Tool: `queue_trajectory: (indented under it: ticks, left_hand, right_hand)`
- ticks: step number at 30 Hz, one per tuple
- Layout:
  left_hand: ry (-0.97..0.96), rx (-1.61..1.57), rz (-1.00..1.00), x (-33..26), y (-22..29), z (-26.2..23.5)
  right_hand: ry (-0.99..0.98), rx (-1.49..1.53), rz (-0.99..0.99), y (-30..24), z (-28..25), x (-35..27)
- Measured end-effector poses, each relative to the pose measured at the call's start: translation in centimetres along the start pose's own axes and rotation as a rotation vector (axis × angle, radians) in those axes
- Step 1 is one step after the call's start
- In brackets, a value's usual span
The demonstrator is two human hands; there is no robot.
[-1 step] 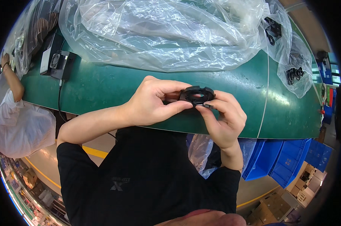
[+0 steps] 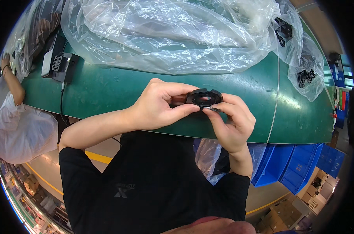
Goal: Assembling a black plastic housing with a circular ring component at a factory workstation.
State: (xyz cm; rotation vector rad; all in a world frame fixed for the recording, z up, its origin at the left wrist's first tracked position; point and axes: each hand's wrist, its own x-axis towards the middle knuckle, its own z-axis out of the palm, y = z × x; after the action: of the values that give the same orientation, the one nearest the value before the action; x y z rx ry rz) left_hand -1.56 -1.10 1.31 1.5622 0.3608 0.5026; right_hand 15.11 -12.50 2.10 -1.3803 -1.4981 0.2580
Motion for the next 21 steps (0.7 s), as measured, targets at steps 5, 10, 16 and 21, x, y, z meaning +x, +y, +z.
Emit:
queue_trajectory:
  ticks: [5,10,16,21]
  left_hand:
    - [0.049,-0.158,-0.065,-0.2,-0.1,0.4]
    - [0.071,-0.226,-0.1,-0.3,0.0,0.3]
    - [0.08,-0.261,-0.157,-0.3,0.1,0.4]
    - [0.067,-0.361,-0.203,-0.1,0.0,0.3]
  right_hand:
    - [-0.014,-0.049,0.019,0.1,0.3,-0.1]
    - [0.094,0.122,0.067,0.3,1.8,-1.2]
    - [0.1,0.366,0.243,-0.1,1.9,-0.6]
    - [0.064,0.419,0.429,-0.3,0.8,-0.3]
